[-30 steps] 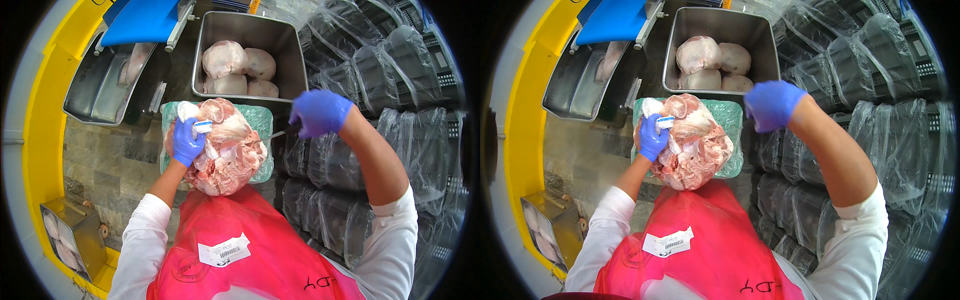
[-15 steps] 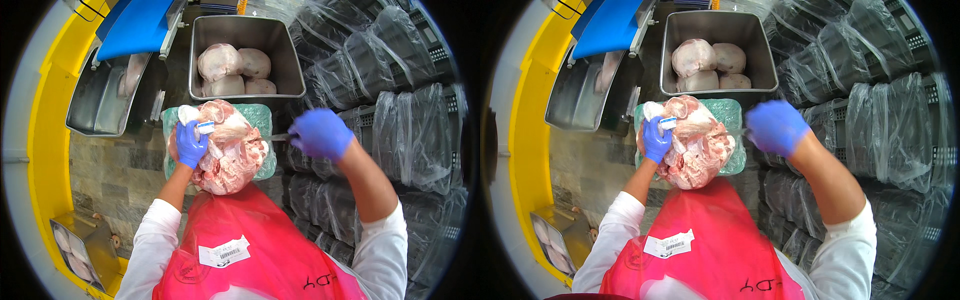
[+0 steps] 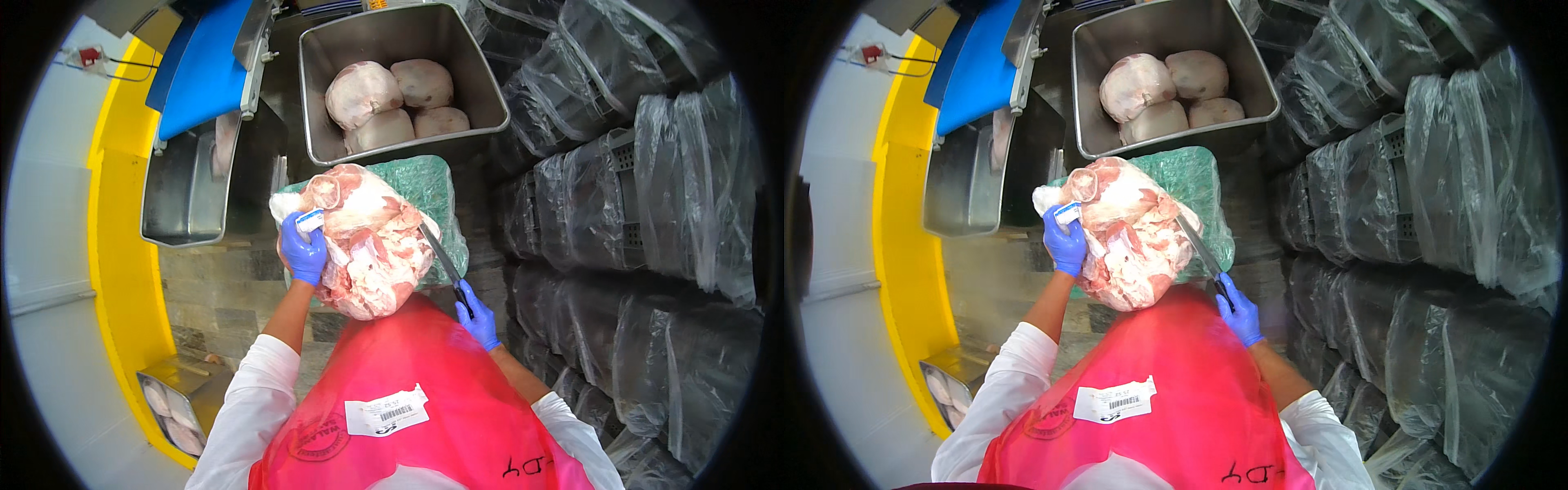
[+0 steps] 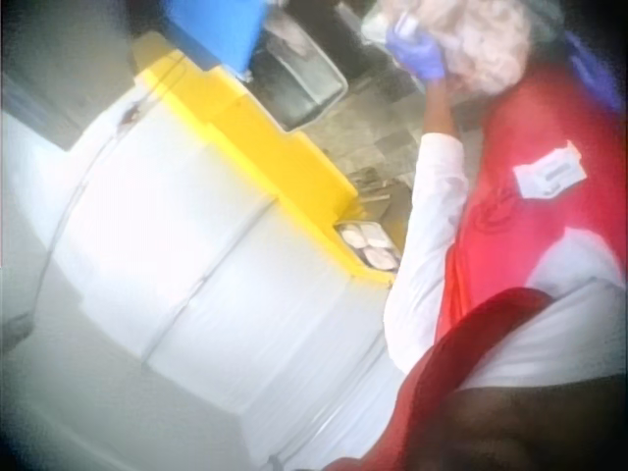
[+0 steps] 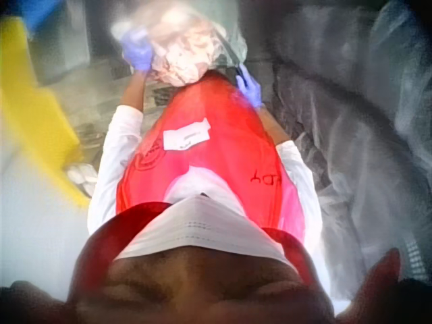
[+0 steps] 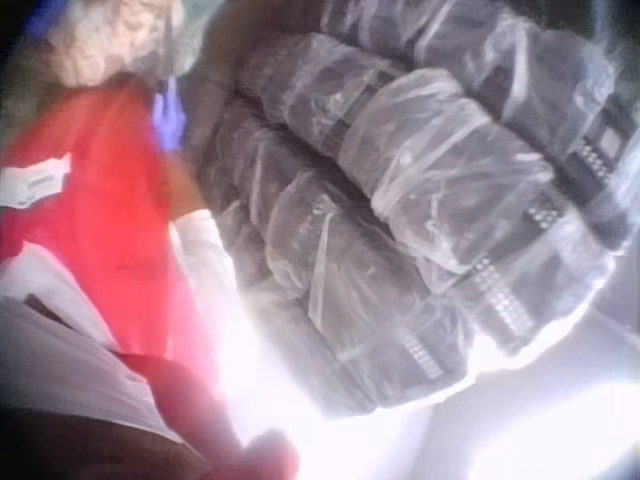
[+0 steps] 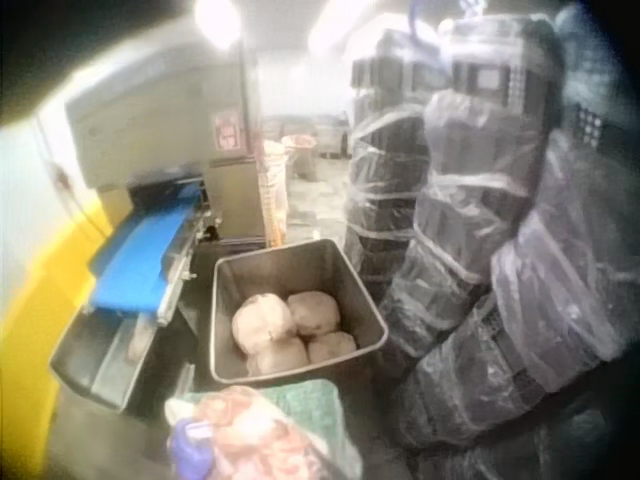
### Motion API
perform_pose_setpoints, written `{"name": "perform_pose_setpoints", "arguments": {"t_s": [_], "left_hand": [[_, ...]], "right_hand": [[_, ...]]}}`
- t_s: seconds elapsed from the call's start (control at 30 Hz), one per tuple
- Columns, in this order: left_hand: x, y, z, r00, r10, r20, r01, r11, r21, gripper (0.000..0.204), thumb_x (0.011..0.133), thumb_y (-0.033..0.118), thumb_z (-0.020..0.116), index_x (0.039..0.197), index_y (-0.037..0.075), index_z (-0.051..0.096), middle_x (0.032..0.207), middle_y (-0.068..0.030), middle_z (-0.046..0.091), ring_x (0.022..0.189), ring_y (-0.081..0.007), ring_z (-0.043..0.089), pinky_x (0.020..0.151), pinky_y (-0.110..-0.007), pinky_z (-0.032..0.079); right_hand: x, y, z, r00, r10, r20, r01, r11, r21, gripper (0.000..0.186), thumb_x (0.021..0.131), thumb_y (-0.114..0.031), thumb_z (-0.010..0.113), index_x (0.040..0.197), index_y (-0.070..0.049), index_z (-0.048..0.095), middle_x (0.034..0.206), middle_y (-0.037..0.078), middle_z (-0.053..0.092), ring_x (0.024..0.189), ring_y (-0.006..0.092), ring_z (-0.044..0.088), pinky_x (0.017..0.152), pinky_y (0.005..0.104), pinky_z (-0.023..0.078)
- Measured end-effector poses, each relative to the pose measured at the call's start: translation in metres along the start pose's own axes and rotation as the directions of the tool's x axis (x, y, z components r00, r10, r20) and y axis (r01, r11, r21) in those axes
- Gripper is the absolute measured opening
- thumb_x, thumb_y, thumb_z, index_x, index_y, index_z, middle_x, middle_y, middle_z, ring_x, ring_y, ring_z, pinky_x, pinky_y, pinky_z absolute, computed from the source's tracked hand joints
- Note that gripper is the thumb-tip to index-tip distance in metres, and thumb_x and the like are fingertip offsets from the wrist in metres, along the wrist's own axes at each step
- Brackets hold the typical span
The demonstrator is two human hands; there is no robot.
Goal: The person trims fat from a large piece of raw meat using a knife on a green cutting board. The trimmed fat is placed into a metal bin. The person then wraps the trimmed meat in plastic wrap and places it into a metal bin.
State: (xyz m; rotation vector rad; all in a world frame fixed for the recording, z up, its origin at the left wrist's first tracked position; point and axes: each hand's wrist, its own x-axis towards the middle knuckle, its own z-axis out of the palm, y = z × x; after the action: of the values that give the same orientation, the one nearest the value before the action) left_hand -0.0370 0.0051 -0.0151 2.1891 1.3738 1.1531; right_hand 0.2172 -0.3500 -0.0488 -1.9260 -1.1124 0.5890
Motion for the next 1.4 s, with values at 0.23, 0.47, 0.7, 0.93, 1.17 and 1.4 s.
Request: {"name": "perform_pose_setpoints", "arguments": {"t_s": [0.23, 0.47, 0.7, 0.93, 1.17, 1.4], "left_hand": [[0.001, -0.004, 0.005, 0.998, 0.019, -0.063, -0.024, 0.996, -0.082, 0.033, 0.088, 0.015, 0.073, 0.118, 0.004, 0.064, 0.103, -0.0164, 0.072, 0.094, -0.0357, 0.073, 0.085, -0.042, 0.057], [0.0, 0.003, 0.005, 1.0, 0.012, 0.006, -0.012, 0.995, -0.101, 0.03, 0.092, 0.002, 0.064, 0.122, -0.001, 0.059, 0.109, -0.0163, 0.066, 0.102, -0.0307, 0.068, 0.095, -0.04, 0.053], [-0.001, -0.007, 0.004, 1.0, 0.022, 0.001, -0.022, 1.0, -0.014, 0.031, 0.092, 0.005, 0.066, 0.121, 0.0, 0.06, 0.109, -0.0177, 0.068, 0.101, -0.0331, 0.07, 0.092, -0.041, 0.054], [-0.005, 0.0, 0.004, 0.997, -0.036, -0.063, 0.035, 0.999, -0.018, 0.038, 0.082, 0.015, 0.076, 0.116, 0.004, 0.065, 0.104, -0.0167, 0.071, 0.095, -0.0386, 0.07, 0.087, -0.046, 0.054], [-0.008, 0.0, 0.004, 0.996, -0.026, -0.085, 0.027, 1.0, 0.015, 0.035, 0.082, 0.014, 0.075, 0.114, 0.004, 0.065, 0.102, -0.0174, 0.07, 0.094, -0.0396, 0.069, 0.086, -0.047, 0.053], [0.007, 0.011, 0.009, 0.995, -0.078, -0.069, 0.076, 0.997, -0.034, 0.03, 0.085, 0.011, 0.071, 0.114, 0.003, 0.065, 0.103, -0.0182, 0.072, 0.096, -0.0403, 0.071, 0.084, -0.046, 0.055]], "right_hand": [[0.01, -0.057, -0.1, 0.964, 0.139, 0.228, -0.106, 0.983, -0.151, 0.057, 0.097, -0.025, 0.072, 0.152, -0.028, 0.056, 0.099, 0.021, 0.075, 0.082, 0.0408, 0.072, 0.072, 0.0454, 0.059], [0.042, -0.131, -0.187, 0.931, 0.064, 0.359, 0.085, 0.919, -0.385, 0.057, 0.094, -0.028, 0.073, 0.149, -0.03, 0.059, 0.078, 0.016, 0.069, 0.066, 0.0379, 0.068, 0.06, 0.0486, 0.055], [0.128, -0.214, -0.187, 0.814, 0.011, 0.58, 0.383, 0.741, -0.552, 0.046, 0.098, -0.032, 0.065, 0.143, -0.022, 0.061, 0.08, 0.013, 0.072, 0.068, 0.0355, 0.07, 0.058, 0.0495, 0.054], [0.142, -0.249, -0.153, 0.765, 0.128, 0.631, 0.357, 0.732, -0.58, 0.048, 0.1, -0.03, 0.062, 0.146, -0.016, 0.055, 0.074, 0.015, 0.07, 0.061, 0.0351, 0.069, 0.054, 0.0493, 0.054], [0.057, -0.114, -0.104, 0.903, 0.042, 0.428, 0.257, 0.744, -0.617, 0.056, 0.102, -0.037, 0.063, 0.156, -0.031, 0.049, 0.074, 0.013, 0.061, 0.051, 0.0333, 0.062, 0.047, 0.0487, 0.051], [0.036, -0.016, -0.077, 0.938, -0.147, 0.314, 0.311, 0.755, -0.577, 0.058, 0.1, -0.042, 0.064, 0.156, -0.033, 0.049, 0.074, 0.01, 0.057, 0.05, 0.0308, 0.059, 0.046, 0.0459, 0.051]]}}
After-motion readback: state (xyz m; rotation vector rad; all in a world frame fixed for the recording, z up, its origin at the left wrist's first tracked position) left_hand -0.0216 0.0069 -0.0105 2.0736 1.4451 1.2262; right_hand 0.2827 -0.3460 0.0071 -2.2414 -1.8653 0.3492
